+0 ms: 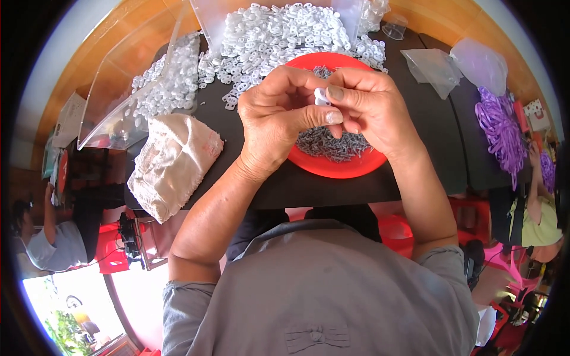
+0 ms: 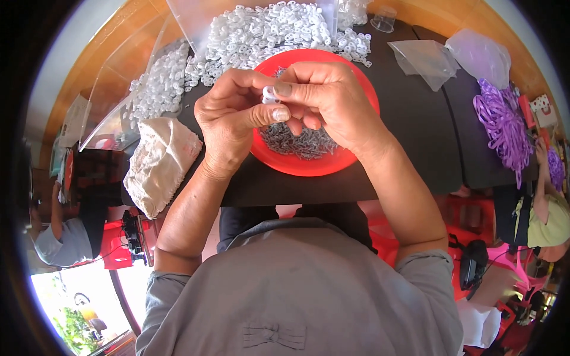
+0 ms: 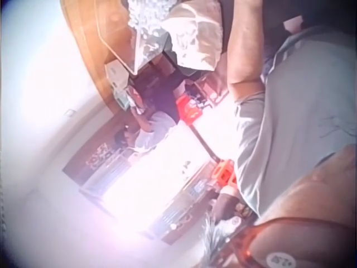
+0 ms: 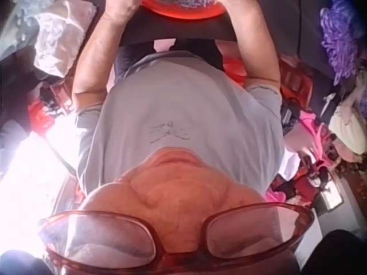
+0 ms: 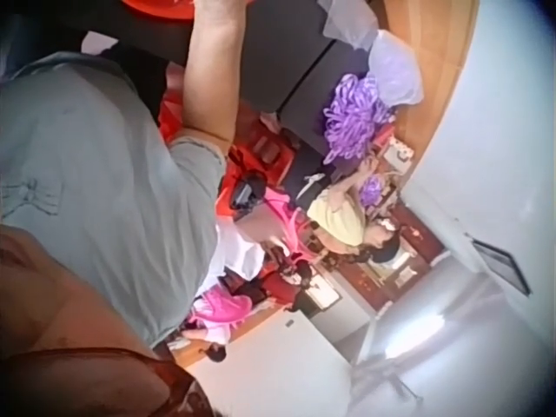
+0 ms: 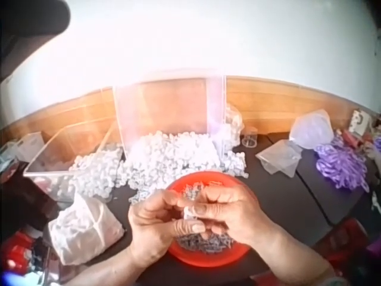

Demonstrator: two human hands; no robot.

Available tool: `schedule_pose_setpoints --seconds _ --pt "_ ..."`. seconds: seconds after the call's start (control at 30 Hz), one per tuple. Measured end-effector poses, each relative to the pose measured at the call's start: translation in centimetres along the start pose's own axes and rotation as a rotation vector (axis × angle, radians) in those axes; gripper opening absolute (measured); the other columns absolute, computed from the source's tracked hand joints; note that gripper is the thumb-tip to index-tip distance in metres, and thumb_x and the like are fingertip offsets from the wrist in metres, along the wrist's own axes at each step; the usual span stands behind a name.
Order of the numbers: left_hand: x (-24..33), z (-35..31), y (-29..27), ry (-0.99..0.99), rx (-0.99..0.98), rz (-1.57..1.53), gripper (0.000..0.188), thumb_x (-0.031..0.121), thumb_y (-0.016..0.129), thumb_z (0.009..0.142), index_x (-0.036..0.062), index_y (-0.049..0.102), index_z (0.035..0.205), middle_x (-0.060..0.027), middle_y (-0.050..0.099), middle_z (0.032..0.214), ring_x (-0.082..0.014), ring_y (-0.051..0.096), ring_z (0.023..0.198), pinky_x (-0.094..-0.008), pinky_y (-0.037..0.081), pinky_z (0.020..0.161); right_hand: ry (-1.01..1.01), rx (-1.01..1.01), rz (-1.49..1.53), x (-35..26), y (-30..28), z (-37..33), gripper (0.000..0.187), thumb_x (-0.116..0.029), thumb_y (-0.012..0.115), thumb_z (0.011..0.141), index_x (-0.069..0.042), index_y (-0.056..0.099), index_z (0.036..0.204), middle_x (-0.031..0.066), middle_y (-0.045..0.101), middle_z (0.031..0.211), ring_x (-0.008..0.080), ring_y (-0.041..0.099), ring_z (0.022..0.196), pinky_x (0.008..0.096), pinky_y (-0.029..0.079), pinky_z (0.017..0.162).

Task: Assembling small white plastic components by inserting tiny grey metal springs/pins into them.

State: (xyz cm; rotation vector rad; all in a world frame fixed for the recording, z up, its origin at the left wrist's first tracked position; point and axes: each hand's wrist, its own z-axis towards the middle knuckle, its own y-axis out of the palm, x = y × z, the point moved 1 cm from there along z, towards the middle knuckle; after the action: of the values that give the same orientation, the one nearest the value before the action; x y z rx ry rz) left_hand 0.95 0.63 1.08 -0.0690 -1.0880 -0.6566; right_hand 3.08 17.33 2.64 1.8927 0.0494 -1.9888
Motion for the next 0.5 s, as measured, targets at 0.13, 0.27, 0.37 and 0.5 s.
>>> schedule_pose_setpoints --seconds 0.13,0.27,0.37,0.5 --pt "0.38 -0.16 0.24 -0.032 0.008 -0.027 0.021 -0.013 0.071 0.077 -0.006 0.059 0.092 -0.0152 0.067 0.08 -0.0242 0.07 0.068 -0.0322 0.061 0.063 0.061 0.009 0.036 0.28 0.01 -0.08 0.021 -0.017 0.063 0.092 0.003 0.061 0.087 0.0049 0.057 0.066 0.0115 0.055 0.049 0.0186 0.035 0.041" --pt "0.48 -0.21 0.17 0.002 -0.006 -0.026 0.019 -0.013 0.071 0.077 -0.0059 0.057 0.089 -0.0152 0.066 0.078 -0.0251 0.07 0.067 -0.0332 0.061 0.06 0.047 -0.032 0.061 -0.12 0.44 -0.2 0.019 -0.015 0.062 0.092 0.003 0.061 0.087 0.004 0.055 0.063 0.01 0.05 0.045 0.0197 0.034 0.041" --pt "0.3 -0.02 0.01 -0.009 -0.012 -0.073 0.019 -0.012 0.071 0.077 -0.0056 0.057 0.088 -0.015 0.066 0.078 -0.0254 0.07 0.067 -0.0339 0.062 0.059 0.056 -0.032 0.066 -0.12 0.53 -0.08 0.019 -0.015 0.062 0.092 0.003 0.061 0.087 0.0031 0.054 0.062 0.0093 0.048 0.044 0.0201 0.033 0.041" --pt "-0.32 0.06 0.03 -0.017 0.001 -0.127 0.019 -0.013 0.071 0.078 -0.0053 0.057 0.089 -0.0144 0.067 0.079 -0.0249 0.07 0.068 -0.0337 0.061 0.059 0.039 -0.039 0.058 0.06 0.35 0.01 0.019 -0.016 0.062 0.093 0.002 0.062 0.087 0.0019 0.053 0.062 0.0086 0.047 0.045 0.0198 0.032 0.042"
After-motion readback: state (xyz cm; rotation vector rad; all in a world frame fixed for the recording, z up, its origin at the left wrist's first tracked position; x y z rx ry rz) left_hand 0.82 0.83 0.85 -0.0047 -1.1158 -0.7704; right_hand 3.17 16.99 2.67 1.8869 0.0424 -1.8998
